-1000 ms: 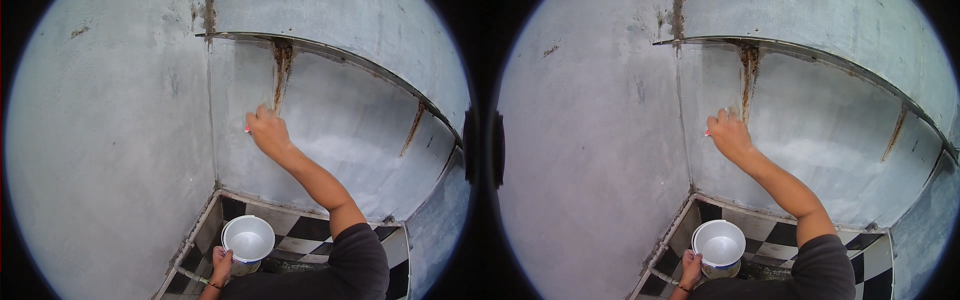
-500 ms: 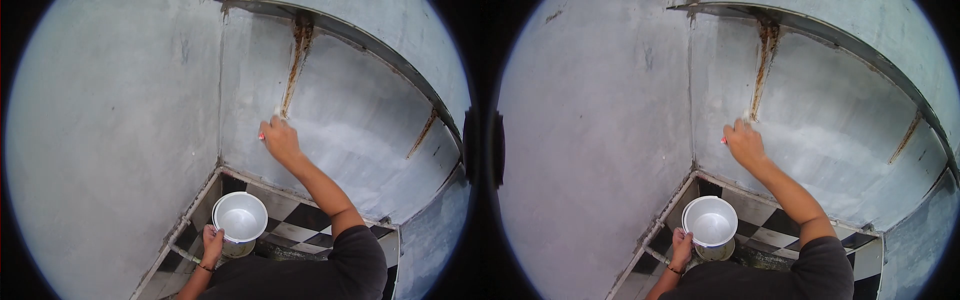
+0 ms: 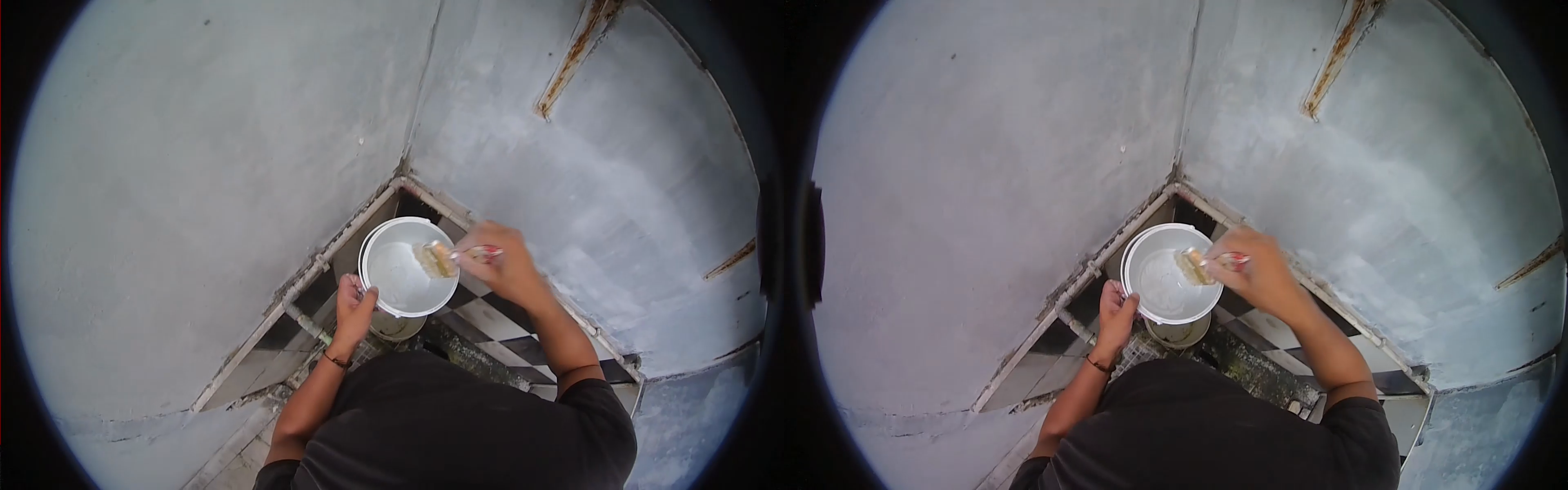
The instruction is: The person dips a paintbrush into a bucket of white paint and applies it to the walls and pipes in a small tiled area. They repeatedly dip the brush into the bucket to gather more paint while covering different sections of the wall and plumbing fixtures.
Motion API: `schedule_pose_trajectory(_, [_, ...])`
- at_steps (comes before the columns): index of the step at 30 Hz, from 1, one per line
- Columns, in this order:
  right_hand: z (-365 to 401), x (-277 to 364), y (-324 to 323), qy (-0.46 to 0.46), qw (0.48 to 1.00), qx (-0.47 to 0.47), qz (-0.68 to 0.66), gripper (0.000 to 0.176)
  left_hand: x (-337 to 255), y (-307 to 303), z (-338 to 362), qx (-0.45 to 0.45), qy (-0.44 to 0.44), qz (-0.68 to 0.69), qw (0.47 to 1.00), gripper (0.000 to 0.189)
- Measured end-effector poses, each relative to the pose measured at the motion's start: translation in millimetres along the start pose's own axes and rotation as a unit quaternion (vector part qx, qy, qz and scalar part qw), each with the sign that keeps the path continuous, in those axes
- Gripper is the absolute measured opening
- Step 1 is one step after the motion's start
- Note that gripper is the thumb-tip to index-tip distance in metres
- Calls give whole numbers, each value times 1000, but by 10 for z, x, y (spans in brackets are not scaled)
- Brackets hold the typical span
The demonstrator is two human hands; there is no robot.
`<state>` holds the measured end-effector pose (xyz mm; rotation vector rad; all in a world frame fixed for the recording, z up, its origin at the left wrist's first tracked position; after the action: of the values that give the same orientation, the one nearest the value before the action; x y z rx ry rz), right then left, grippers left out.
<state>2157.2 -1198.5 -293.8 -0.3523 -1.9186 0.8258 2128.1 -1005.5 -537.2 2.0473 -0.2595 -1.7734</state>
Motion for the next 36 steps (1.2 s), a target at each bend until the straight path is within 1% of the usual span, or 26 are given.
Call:
schedule_pose_trajectory(2, [7,-281,453,23,998,55,22,15,-67,55,-17,18,34,6,999,21])
schedule_pose_trajectory(3, [1,-394,612,28,998,55,19,15,-41,58,-21,23,38,15,999,21])
schedule_pose_trajectory(4, [-22,-506,771,28,997,55,48,13,-62,77,-4,24,35,13,999,21])
schedule_pose_trajectory(5, [-45,-615,907,27,995,54,78,12,-126,114,10,29,37,-12,999,20])
schedule_pose_trajectory(6, [-68,-731,1025,27,995,54,77,12,-162,141,10,33,41,-36,998,19])
schedule_pose_trajectory(7, [-77,-849,1156,22,987,52,153,12,-141,143,12,32,40,-36,998,19])
schedule_pose_trajectory(8, [-74,-915,1250,17,972,50,227,12,-156,147,23,38,62,-51,996,21])
schedule_pose_trajectory(9, [-69,-975,1310,17,973,53,225,12,-177,149,29,43,86,-67,993,23])
schedule_pose_trajectory(11, [-48,-1115,1394,65,964,67,248,15,-151,139,60,40,95,-81,991,24])
schedule_pose_trajectory(12, [-45,-1113,1399,66,965,70,246,15,-156,148,69,39,107,-96,989,25])
schedule_pose_trajectory(14, [-20,-1189,1436,120,956,120,240,17,-131,168,69,40,107,-95,989,26])
schedule_pose_trajectory(15, [14,-1158,1440,122,956,122,238,17,-125,177,89,41,108,-92,989,26])
schedule_pose_trajectory(17, [-19,-1040,1245,111,967,6,229,17,-162,202,88,39,117,-98,987,26])
schedule_pose_trajectory(18, [-23,-1068,1263,113,967,5,226,17,-190,223,100,39,125,-102,986,26])
schedule_pose_trajectory(20, [-2,-1266,1298,178,955,11,235,20,-198,280,114,41,116,-98,988,26])
schedule_pose_trajectory(22, [15,-1328,1338,191,957,22,219,23,-157,306,104,44,111,-93,989,26])
schedule_pose_trajectory(23, [10,-1312,1350,200,958,37,205,26,-145,333,110,60,118,-123,983,26])
schedule_pose_trajectory(24, [-2,-1273,1306,199,958,34,203,26,-138,358,113,75,127,-154,977,26])
schedule_pose_trajectory(26, [2,-1186,1135,208,962,-6,174,31,-124,376,143,78,137,-147,976,27])
schedule_pose_trajectory(27, [8,-1210,1136,209,962,-9,174,31,-92,372,144,77,128,-142,979,27])
schedule_pose_trajectory(30, [54,-1382,1165,213,952,-19,218,32,-178,446,132,84,127,-149,977,27])
schedule_pose_trajectory(32, [101,-1442,1155,198,967,-25,160,31,-243,500,91,91,143,-155,973,27])
schedule_pose_trajectory(33, [109,-1407,1069,190,967,-37,168,31,-228,491,96,88,142,-148,975,27])
schedule_pose_trajectory(35, [183,-1310,894,181,975,-76,103,32,-207,489,89,92,158,-135,974,27])
schedule_pose_trajectory(36, [198,-1269,827,172,975,-90,108,32,-129,443,73,83,132,-130,979,27])
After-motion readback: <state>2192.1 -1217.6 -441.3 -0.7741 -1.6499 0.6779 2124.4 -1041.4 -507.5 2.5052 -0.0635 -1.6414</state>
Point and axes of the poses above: each hand's wrist, its own z-axis away from the middle knuckle, its own y-axis out of the palm, x = y × z, the point moved 9 cm from there along -z, towards the middle knuckle, and after that the axes turned 10 degrees about y, right-handed, at the moved point
